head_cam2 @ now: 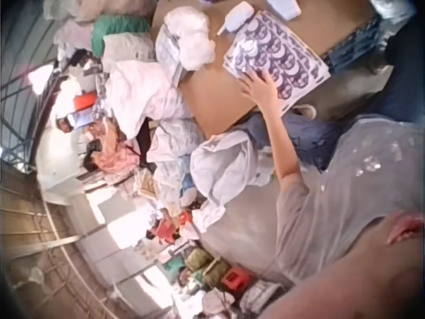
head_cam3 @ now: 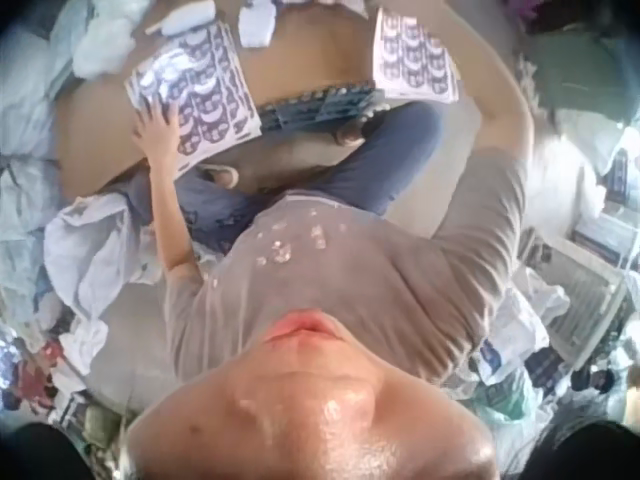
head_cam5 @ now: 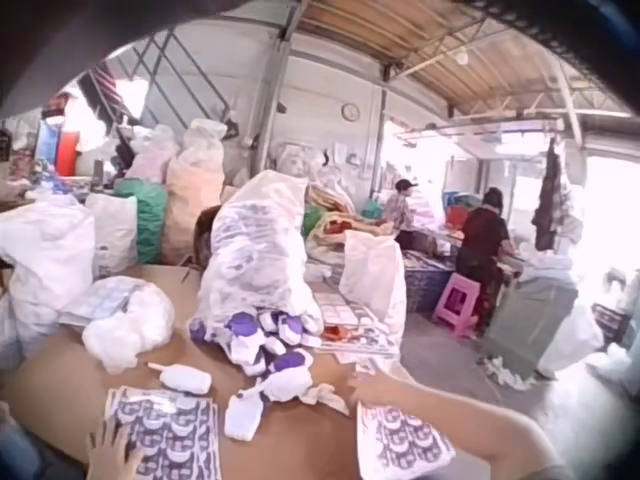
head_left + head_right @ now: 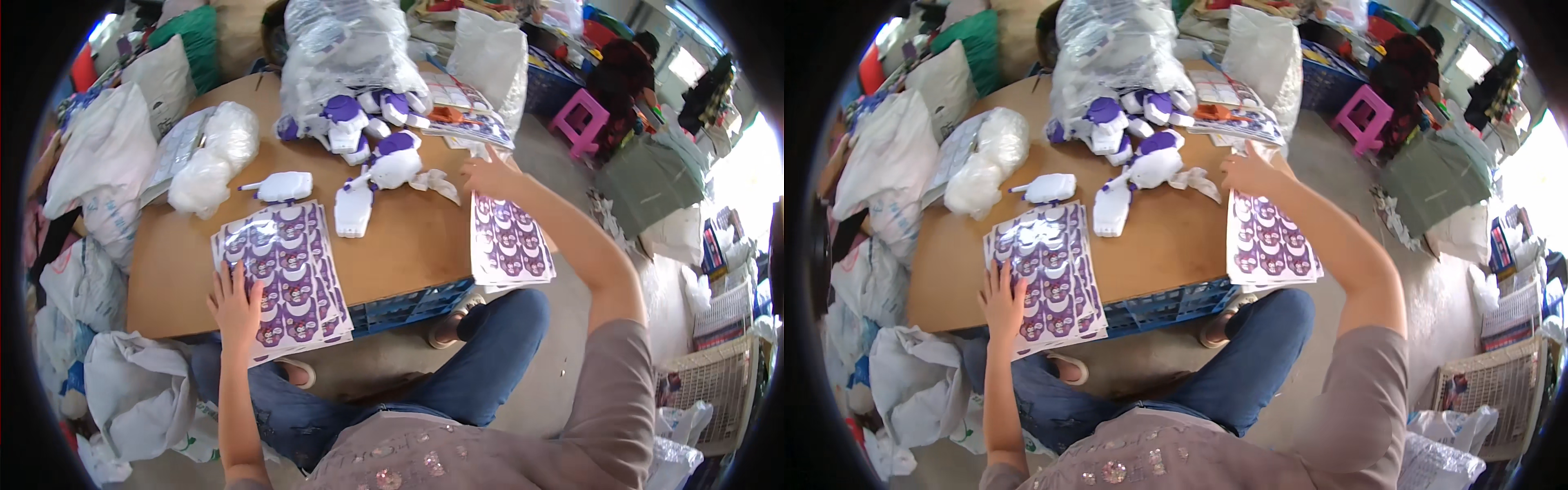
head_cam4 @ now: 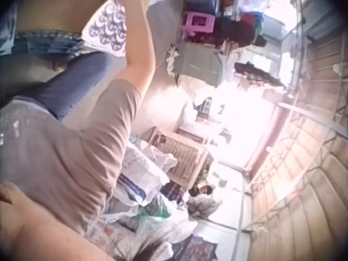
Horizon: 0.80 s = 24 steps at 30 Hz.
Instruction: Applying decorative stickers to toy walkie-talkies at a factory workstation.
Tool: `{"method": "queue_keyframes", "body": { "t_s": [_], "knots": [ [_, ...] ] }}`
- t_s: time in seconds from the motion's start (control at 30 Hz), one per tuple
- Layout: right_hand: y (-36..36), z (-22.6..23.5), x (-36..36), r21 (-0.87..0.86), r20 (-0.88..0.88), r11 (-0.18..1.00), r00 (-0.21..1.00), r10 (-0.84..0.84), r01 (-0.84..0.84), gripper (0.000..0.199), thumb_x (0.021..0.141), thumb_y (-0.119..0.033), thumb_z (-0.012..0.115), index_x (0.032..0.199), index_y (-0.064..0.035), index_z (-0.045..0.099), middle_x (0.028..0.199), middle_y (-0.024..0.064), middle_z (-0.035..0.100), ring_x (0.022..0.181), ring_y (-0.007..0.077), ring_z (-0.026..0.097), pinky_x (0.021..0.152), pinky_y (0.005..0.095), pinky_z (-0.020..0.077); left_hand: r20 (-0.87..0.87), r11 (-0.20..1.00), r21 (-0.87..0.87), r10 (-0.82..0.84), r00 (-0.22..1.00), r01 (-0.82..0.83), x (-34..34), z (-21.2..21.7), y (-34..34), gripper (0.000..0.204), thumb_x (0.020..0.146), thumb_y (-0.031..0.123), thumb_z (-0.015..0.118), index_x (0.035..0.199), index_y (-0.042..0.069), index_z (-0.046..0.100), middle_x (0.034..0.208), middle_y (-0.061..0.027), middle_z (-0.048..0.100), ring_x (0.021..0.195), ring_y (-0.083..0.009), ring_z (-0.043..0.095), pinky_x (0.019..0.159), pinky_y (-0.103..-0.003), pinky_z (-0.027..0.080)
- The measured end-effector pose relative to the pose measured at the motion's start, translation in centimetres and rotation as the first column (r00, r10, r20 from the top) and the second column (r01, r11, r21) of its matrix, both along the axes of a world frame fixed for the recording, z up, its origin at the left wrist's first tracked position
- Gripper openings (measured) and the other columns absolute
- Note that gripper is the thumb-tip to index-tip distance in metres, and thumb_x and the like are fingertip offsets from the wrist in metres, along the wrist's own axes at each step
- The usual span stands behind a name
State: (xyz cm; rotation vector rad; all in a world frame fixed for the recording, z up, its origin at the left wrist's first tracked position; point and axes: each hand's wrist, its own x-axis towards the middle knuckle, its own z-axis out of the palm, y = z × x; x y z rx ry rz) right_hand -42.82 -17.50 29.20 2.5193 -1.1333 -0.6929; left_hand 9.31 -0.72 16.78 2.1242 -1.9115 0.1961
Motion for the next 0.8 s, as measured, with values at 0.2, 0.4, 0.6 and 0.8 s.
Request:
{"method": "queue_keyframes", "body": {
  "t_s": [0.2,0.4,0.6,0.8],
  "knots": [
    [0.5,-1.3,1.2,-0.13,0.334,0.985,0.94,-0.067,0.117,0.05,0.08,-0.009,0.063,0.128,-0.0212,0.057,0.148,0.012,0.042,0.136,0.0291,0.042,0.112,0.0525,0.0309,0.017,0.994,-0.083,-0.066,0.998,0.067,0.7,-0.6,0.3,0.056,0.096,0.044,0.052,0.146,0.017,0.043,0.153,-0.0149,0.038,0.14,-0.0378,0.034,0.112,-0.058,0.023],
    [7.4,0.1,-2.4,0.249,0.881,0.895,0.297,-0.368,0.37,0.044,0.082,-0.018,0.069,0.125,-0.0109,0.06,0.131,0.016,0.056,0.126,0.0329,0.051,0.104,0.041,0.0405,0.02,1.0,0.018,-0.014,1.0,0.013,0.4,-0.6,-0.4,0.057,0.098,0.045,0.049,0.148,0.019,0.04,0.156,-0.0139,0.034,0.142,-0.0369,0.031,0.112,-0.058,0.022],
    [14.0,-1.7,4.6,0.41,0.912,0.869,-0.099,-0.399,0.277,0.029,0.089,-0.012,0.067,0.117,-0.0052,0.066,0.112,0.0094,0.069,0.105,0.0164,0.064,0.088,0.0313,0.0509,-0.052,0.998,0.042,-0.049,0.997,0.051,-1.5,0.4,-0.6,0.061,0.097,0.046,0.052,0.146,0.014,0.04,0.154,-0.0191,0.035,0.141,-0.0399,0.031,0.111,-0.058,0.026],
    [16.3,-5.8,16.4,0.642,0.766,0.767,0.04,-0.642,-0.001,0.051,0.091,-0.026,0.067,0.133,-0.0014,0.055,0.124,0.0196,0.064,0.119,0.0371,0.059,0.1,0.044,0.0459,-0.583,0.965,-0.248,-0.078,0.808,-0.086,0.8,2.5,1.8,0.066,0.092,0.034,0.065,0.143,0.002,0.039,0.148,-0.0265,0.037,0.138,-0.0444,0.034,0.112,-0.054,0.027]
  ]
}}
